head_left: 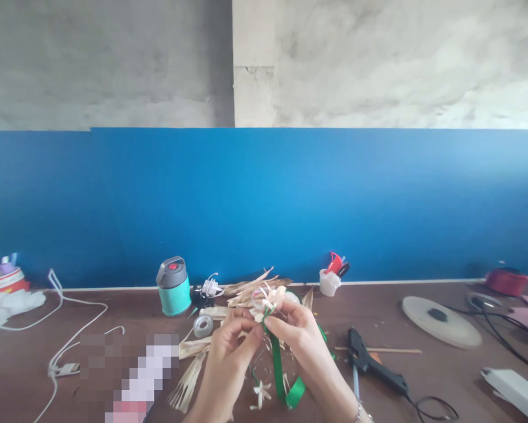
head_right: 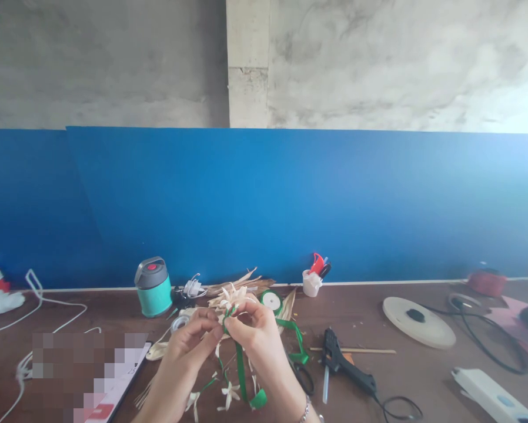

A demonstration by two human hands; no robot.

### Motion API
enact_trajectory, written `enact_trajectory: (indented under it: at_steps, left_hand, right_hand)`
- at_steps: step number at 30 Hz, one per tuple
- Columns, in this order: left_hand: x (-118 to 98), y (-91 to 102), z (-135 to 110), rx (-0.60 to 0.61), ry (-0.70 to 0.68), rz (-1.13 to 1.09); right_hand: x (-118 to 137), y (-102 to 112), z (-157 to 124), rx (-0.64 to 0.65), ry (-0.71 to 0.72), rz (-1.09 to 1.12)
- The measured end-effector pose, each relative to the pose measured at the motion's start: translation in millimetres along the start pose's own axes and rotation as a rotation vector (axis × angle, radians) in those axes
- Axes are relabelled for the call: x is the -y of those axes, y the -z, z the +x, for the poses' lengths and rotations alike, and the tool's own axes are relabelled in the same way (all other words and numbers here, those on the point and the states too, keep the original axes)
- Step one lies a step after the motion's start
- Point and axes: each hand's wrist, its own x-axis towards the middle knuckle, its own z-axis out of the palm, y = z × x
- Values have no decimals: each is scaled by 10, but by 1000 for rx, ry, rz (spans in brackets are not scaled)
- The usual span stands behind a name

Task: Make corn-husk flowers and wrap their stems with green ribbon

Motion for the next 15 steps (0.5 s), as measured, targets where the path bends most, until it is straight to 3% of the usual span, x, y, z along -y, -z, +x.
enact_trajectory:
  at_steps: [10, 15]
  left_hand:
    - [-17, 35, 16, -19, -32, 30]
    - [-39, 38, 22, -50, -41, 16]
  right_hand:
    - [27, 94, 29, 153, 13, -61]
    - [18, 117, 35, 142, 25, -61]
